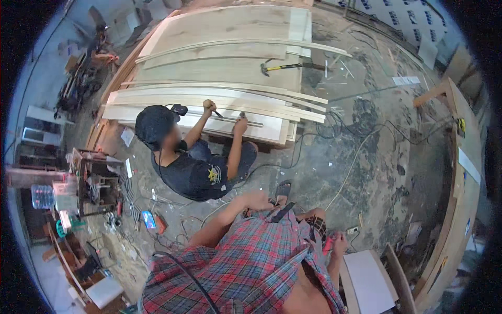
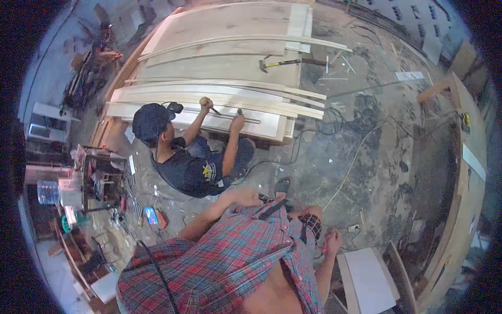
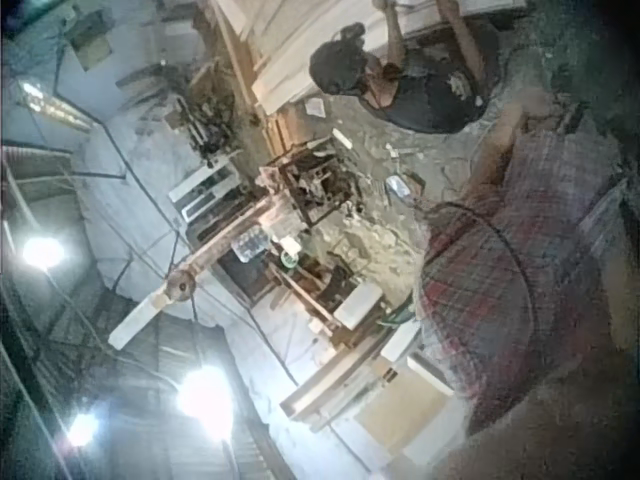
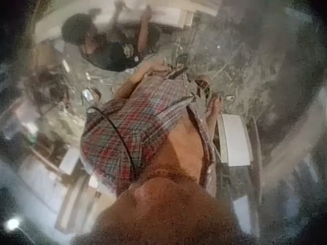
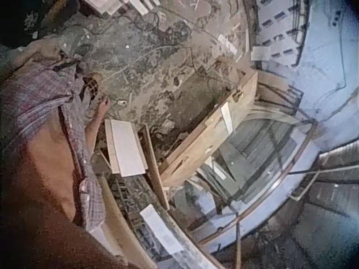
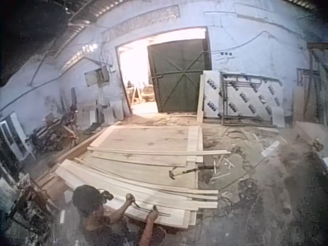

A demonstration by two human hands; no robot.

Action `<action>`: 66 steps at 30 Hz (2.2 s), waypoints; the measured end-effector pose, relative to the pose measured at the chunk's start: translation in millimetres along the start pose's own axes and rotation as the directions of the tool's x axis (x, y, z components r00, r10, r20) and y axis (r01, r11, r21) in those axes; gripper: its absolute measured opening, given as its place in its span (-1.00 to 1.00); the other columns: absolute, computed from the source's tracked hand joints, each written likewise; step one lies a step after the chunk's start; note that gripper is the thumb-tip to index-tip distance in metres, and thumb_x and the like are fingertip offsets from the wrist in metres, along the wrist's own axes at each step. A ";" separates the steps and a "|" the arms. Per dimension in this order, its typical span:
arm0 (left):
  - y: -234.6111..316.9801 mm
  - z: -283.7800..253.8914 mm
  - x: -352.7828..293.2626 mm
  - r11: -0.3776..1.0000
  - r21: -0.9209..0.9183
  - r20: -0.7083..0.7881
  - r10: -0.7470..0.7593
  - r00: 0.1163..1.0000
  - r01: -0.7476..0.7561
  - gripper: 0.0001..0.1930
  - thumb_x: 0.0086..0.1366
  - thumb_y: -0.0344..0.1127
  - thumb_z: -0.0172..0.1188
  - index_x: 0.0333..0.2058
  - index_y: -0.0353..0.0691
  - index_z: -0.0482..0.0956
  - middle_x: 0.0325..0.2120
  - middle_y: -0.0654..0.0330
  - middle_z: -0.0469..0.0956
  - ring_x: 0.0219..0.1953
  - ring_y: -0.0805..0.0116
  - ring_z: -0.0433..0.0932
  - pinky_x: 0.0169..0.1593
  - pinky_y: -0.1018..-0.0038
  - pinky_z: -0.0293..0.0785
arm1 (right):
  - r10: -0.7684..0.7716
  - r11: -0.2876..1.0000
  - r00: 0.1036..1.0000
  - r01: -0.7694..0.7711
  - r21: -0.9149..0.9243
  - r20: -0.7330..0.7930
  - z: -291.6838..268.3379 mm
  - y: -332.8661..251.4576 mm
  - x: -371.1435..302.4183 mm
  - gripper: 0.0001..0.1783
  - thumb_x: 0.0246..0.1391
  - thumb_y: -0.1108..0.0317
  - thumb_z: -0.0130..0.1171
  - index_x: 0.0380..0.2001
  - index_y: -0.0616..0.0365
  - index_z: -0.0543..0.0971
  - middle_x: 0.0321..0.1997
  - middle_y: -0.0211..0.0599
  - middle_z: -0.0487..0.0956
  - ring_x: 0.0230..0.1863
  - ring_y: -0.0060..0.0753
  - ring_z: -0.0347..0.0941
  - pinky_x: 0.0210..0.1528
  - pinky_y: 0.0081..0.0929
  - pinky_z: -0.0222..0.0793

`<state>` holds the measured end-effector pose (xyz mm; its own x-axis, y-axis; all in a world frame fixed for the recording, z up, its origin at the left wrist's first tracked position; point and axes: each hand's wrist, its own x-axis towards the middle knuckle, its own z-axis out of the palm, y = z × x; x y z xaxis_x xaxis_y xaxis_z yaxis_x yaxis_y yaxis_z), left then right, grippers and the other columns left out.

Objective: The person handles a long wooden strip and a power cord in a workshop, then assists another worker by holding a nail while the other hammers it into a wooden panel. The person also uses a power tool to cut a wooden strip.

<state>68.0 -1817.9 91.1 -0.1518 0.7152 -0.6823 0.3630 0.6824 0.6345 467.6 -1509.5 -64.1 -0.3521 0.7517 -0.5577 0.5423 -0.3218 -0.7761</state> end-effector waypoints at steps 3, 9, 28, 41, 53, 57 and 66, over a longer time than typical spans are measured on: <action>-57.5 26.5 10.0 0.995 -0.090 -0.191 -0.055 0.980 0.038 -0.52 0.25 0.16 0.05 -0.29 -0.17 0.67 -0.43 -0.08 0.62 -0.34 -0.08 0.60 -0.22 0.16 0.48 | 0.141 0.960 0.972 -0.087 -0.266 0.191 9.9 19.5 40.4 -0.68 0.24 0.16 0.11 -0.24 0.25 0.58 -0.47 -0.30 0.56 -0.45 -0.50 0.48 -0.44 -0.54 0.40; -95.1 75.5 14.6 0.925 -0.342 -0.307 -0.277 0.911 0.167 -0.54 0.24 0.13 0.06 -0.23 -0.14 0.66 -0.39 -0.09 0.62 -0.32 -0.04 0.61 -0.22 0.22 0.51 | 0.077 0.908 0.916 0.099 -0.408 0.394 17.5 8.1 103.3 -0.66 0.23 0.12 0.11 -0.22 0.23 0.56 -0.40 -0.29 0.58 -0.35 -0.40 0.53 -0.39 -0.47 0.44; 31.4 53.0 133.5 0.493 -0.866 -0.398 -0.782 0.480 0.085 -0.54 0.26 0.06 0.12 -0.31 -0.31 0.64 -0.48 -0.05 0.62 -0.41 0.23 0.61 -0.31 0.25 0.45 | 0.122 0.838 0.900 0.132 -0.529 0.418 45.1 -269.1 449.3 -0.66 0.22 0.09 0.09 -0.09 0.10 0.53 -0.29 -0.36 0.60 -0.38 -0.49 0.53 -0.49 -0.49 0.37; -101.9 218.2 157.1 0.431 -0.890 -0.444 -0.741 0.504 -0.151 -0.58 0.20 -0.01 0.22 -0.40 -0.35 0.65 -0.56 0.20 0.60 -0.46 0.41 0.54 -0.39 0.33 0.46 | -0.041 0.715 0.660 0.544 -0.439 0.750 246.9 -323.3 313.4 -0.69 0.20 0.34 0.06 -0.12 0.37 0.58 -0.31 -0.14 0.65 -0.28 -0.39 0.58 -0.24 -0.40 0.48; -96.1 5.6 76.4 0.074 -0.980 -0.137 -0.925 0.354 -0.184 -0.62 0.31 0.00 0.08 -0.42 -0.23 0.59 -0.65 0.29 0.50 -0.62 0.52 0.47 -0.59 0.53 0.34 | -0.018 0.545 0.736 0.575 -0.611 0.676 220.2 -274.9 408.6 -0.62 0.17 0.16 0.12 -0.12 0.25 0.60 -0.30 -0.17 0.65 -0.39 -0.34 0.60 -0.44 -0.47 0.50; -83.2 38.9 96.1 0.009 -0.984 -0.069 -0.941 0.330 -0.179 -0.61 0.28 0.02 0.10 -0.41 -0.23 0.60 -0.63 0.27 0.52 -0.61 0.48 0.50 -0.58 0.51 0.37 | 0.019 0.419 0.708 0.635 -0.648 0.706 246.5 -309.4 392.2 -0.60 0.13 0.15 0.16 -0.11 0.24 0.62 -0.28 -0.09 0.67 -0.23 -0.26 0.62 -0.20 -0.30 0.52; -44.9 27.1 154.6 -0.004 -1.000 -0.006 -0.921 0.390 -0.024 -0.57 0.24 0.04 0.17 -0.35 -0.30 0.62 -0.60 0.20 0.54 -0.55 0.38 0.51 -0.49 0.36 0.45 | 0.011 0.427 0.522 0.769 -0.476 0.853 333.9 -353.2 434.3 -0.69 0.13 0.23 0.16 -0.18 0.23 0.64 -0.34 -0.04 0.66 -0.27 -0.18 0.62 -0.18 -0.28 0.47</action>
<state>53.2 -1742.1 -52.7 -0.3989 -0.3483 -0.8483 -0.9168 0.1311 0.3773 -131.6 -1261.6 -130.4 -0.8286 -0.1023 -0.5504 0.3239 0.7142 -0.6204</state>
